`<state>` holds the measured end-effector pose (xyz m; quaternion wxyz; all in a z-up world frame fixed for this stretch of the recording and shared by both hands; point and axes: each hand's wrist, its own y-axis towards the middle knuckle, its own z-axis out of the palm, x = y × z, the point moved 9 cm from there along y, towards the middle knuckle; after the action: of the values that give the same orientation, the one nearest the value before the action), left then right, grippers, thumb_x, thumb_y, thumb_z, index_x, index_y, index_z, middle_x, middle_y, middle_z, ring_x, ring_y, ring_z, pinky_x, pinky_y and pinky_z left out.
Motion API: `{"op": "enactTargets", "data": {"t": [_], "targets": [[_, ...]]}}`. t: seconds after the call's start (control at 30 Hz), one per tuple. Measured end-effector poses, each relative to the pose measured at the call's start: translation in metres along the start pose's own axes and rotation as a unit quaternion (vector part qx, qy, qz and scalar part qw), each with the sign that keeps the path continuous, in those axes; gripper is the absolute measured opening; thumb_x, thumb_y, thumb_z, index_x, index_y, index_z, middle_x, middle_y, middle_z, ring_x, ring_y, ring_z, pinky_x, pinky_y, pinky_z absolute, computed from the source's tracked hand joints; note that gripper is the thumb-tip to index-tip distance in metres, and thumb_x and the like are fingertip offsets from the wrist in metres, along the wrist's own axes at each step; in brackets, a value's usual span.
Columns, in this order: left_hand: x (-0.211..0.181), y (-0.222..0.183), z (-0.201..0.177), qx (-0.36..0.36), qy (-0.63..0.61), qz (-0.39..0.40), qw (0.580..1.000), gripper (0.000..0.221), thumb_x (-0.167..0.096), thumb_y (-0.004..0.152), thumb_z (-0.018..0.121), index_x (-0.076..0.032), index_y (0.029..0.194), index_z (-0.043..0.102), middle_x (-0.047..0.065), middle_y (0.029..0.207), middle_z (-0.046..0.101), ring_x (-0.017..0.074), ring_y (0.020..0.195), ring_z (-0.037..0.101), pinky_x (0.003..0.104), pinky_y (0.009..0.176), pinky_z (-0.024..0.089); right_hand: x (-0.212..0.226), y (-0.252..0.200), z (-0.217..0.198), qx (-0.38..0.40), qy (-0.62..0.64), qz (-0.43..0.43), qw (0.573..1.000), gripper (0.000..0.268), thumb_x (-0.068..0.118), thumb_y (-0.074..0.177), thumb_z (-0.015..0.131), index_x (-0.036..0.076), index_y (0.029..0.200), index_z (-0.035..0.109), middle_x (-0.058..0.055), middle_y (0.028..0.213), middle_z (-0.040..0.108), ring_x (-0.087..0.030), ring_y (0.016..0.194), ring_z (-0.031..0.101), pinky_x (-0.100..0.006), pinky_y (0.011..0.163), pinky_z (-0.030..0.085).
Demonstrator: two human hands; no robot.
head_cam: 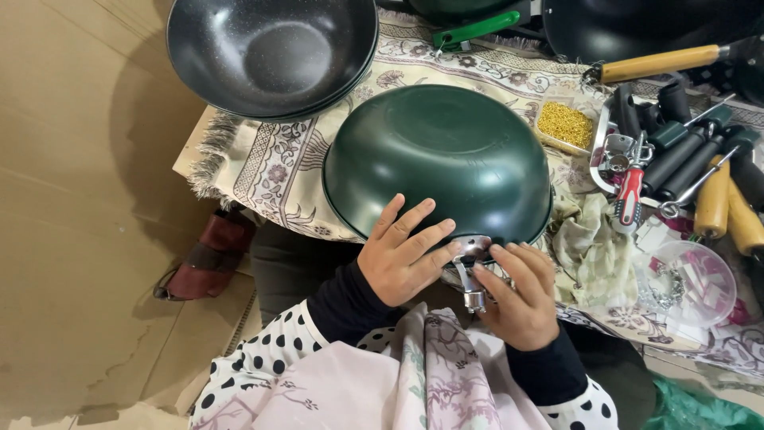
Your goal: A person is seen wiping a green pan with a cloth and then attempting to attach a handle to it, aligning the bracket with the pan's mounting point.
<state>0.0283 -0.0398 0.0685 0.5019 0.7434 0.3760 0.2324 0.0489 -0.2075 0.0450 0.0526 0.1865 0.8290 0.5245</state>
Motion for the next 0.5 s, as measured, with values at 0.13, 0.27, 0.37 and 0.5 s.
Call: {"op": "enactTargets", "data": {"t": [0.13,0.27,0.37,0.5], "targets": [[-0.001,0.0,-0.001,-0.003,0.007,-0.002,1.0,0.017,-0.017,0.092,0.071,-0.018,0.108,0.079,0.005,0.118,0.075,0.0342,0.12,0.068,0.059,0.114,0.041,0.007,-0.001,0.007,-0.01,-0.016,-0.009,1.0,0.016,0.017,0.097,0.066,0.013,0.102,0.081,-0.015,0.117,0.074,-0.038,0.108,0.067,-0.054,0.1,0.052],[0.0,-0.002,0.0,-0.003,0.016,0.0,1.0,0.02,-0.02,0.093,0.069,-0.019,0.111,0.078,0.003,0.119,0.075,0.032,0.12,0.069,0.058,0.114,0.042,0.007,-0.005,0.009,-0.018,-0.023,-0.018,0.999,0.017,0.022,0.098,0.067,0.014,0.099,0.081,-0.014,0.117,0.076,-0.038,0.111,0.068,-0.057,0.103,0.051],[0.001,-0.003,0.002,0.01,0.006,-0.002,1.0,0.025,-0.019,0.09,0.073,-0.02,0.115,0.078,0.003,0.119,0.075,0.0322,0.122,0.068,0.057,0.116,0.039,0.007,0.001,0.008,-0.014,-0.016,-0.008,1.0,0.016,0.022,0.1,0.067,0.012,0.099,0.079,-0.015,0.117,0.075,-0.039,0.111,0.068,-0.059,0.104,0.051],[0.005,-0.002,0.0,0.012,-0.005,-0.007,1.0,0.03,-0.017,0.086,0.076,-0.017,0.115,0.078,0.005,0.12,0.075,0.0339,0.123,0.067,0.057,0.117,0.038,-0.008,-0.005,0.001,-0.004,-0.011,0.014,1.0,0.018,0.024,0.101,0.066,0.011,0.101,0.078,-0.017,0.12,0.074,-0.04,0.114,0.067,-0.058,0.106,0.05]]}}
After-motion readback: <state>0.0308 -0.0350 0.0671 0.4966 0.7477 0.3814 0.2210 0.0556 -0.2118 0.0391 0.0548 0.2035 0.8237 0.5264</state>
